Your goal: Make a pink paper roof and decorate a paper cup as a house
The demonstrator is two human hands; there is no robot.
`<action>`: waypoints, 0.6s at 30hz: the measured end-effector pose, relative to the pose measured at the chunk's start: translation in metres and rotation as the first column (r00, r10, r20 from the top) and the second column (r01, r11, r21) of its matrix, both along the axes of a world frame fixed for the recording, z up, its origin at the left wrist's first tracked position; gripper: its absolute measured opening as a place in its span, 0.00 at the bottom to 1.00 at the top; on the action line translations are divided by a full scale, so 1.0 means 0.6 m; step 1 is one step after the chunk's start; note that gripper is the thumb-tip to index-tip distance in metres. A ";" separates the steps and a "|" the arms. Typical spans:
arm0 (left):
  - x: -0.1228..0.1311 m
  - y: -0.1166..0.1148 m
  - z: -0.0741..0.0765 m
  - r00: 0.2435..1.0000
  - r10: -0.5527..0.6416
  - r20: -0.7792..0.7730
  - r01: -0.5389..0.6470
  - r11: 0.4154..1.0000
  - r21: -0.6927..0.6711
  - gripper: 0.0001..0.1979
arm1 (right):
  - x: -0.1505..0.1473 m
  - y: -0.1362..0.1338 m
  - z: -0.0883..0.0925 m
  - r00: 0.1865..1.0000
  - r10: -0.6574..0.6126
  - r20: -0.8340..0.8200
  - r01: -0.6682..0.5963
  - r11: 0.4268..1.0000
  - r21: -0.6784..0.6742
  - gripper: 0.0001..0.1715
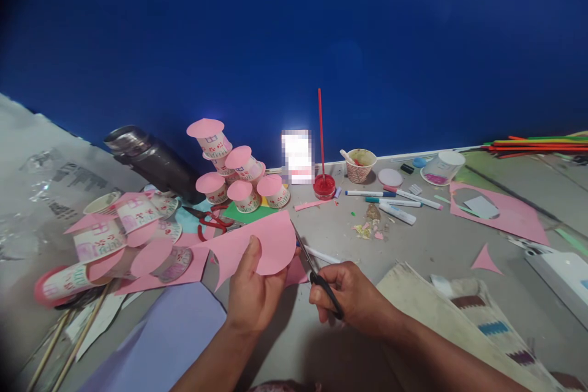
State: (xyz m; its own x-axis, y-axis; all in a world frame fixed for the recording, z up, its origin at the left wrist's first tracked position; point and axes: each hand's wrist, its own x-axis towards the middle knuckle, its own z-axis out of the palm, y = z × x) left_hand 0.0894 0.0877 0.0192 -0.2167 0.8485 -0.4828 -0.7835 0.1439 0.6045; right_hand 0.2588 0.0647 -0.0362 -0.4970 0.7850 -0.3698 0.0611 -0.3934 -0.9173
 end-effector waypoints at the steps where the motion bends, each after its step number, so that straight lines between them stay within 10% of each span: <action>1: 0.000 0.000 -0.001 1.000 0.001 -0.002 -0.001 1.000 0.007 0.14 | 0.000 0.000 0.000 1.000 0.000 0.005 0.000 1.000 -0.004 0.35; 8: -0.002 0.000 -0.004 1.000 0.007 0.012 -0.007 1.000 0.007 0.13 | 0.002 -0.001 -0.006 1.000 -0.008 -0.007 0.008 1.000 -0.018 0.24; 18: -0.002 -0.001 -0.002 0.999 0.032 0.017 -0.032 0.999 -0.005 0.13 | 0.004 -0.001 -0.018 1.000 0.006 -0.008 -0.006 1.000 -0.011 0.36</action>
State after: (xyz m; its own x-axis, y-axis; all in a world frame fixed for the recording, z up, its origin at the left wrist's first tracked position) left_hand 0.0882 0.0873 0.0177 -0.2355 0.8388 -0.4909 -0.7981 0.1214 0.5902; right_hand 0.2610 0.0639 -0.0471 -0.5052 0.7777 -0.3742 0.0559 -0.4031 -0.9134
